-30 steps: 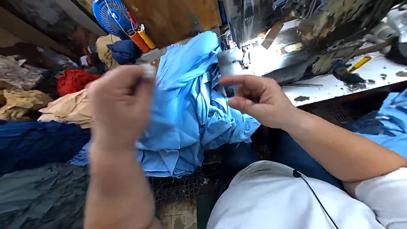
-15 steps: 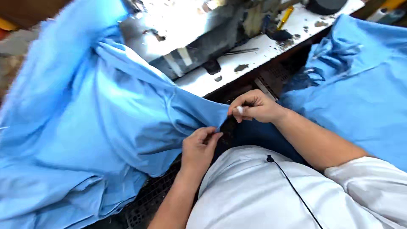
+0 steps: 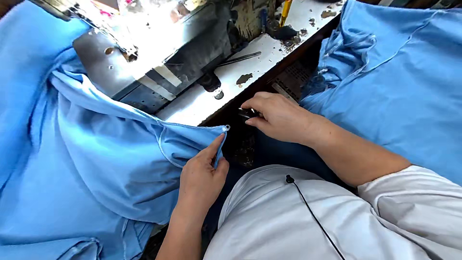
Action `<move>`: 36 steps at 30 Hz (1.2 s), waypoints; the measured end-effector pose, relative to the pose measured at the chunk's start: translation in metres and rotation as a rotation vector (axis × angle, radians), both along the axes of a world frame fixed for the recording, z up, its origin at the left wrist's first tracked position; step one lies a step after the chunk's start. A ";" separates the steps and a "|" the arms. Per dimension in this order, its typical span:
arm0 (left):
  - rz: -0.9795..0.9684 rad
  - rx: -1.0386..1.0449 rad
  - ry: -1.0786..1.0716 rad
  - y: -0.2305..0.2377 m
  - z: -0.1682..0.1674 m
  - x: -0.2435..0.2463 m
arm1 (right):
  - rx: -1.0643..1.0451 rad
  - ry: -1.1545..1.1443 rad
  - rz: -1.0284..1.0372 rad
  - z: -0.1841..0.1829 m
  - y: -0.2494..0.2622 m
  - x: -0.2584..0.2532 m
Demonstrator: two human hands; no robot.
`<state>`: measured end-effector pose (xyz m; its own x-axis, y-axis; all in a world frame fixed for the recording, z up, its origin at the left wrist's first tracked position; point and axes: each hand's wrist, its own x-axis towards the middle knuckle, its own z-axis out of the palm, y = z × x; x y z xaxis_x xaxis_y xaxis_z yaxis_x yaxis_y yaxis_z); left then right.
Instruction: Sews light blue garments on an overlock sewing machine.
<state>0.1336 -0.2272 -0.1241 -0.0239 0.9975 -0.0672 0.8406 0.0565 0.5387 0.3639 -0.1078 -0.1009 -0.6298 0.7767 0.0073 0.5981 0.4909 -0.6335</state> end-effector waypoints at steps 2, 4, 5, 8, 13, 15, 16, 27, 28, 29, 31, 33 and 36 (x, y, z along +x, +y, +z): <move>-0.011 0.002 0.021 -0.001 0.001 0.000 | 0.075 0.018 0.034 -0.004 -0.004 -0.004; -0.014 0.007 0.028 -0.001 0.001 0.000 | 0.159 0.090 0.044 -0.009 -0.011 -0.013; -0.016 0.009 0.022 -0.002 0.001 0.002 | 0.124 0.142 0.058 -0.012 -0.010 -0.020; -0.031 0.026 0.015 -0.004 0.001 0.005 | -0.362 0.313 0.059 -0.026 0.005 -0.043; -0.041 0.042 0.012 -0.016 0.008 -0.004 | -0.703 0.382 0.115 -0.047 0.024 -0.029; -0.036 0.044 -0.004 -0.018 0.006 -0.007 | -0.521 0.248 0.102 -0.045 0.030 -0.018; -0.036 0.039 -0.011 -0.018 0.004 -0.007 | -0.443 0.151 0.069 -0.040 0.029 -0.015; -0.035 0.052 -0.082 -0.012 0.003 -0.005 | -0.075 -0.305 0.145 -0.003 -0.019 -0.030; -0.036 0.053 -0.085 -0.012 0.002 -0.005 | -0.073 -0.290 0.158 -0.004 -0.017 -0.035; -0.036 0.053 -0.086 -0.012 0.002 -0.005 | -0.084 -0.275 0.181 -0.003 -0.016 -0.040; -0.034 0.055 -0.088 -0.013 0.003 -0.005 | -0.073 -0.233 0.215 -0.006 -0.010 -0.048; -0.031 0.065 -0.106 -0.016 0.005 -0.006 | -0.037 -0.198 0.183 -0.014 0.001 -0.050; -0.003 0.117 -0.236 -0.023 0.007 -0.008 | -0.097 -0.339 0.030 -0.019 0.021 -0.036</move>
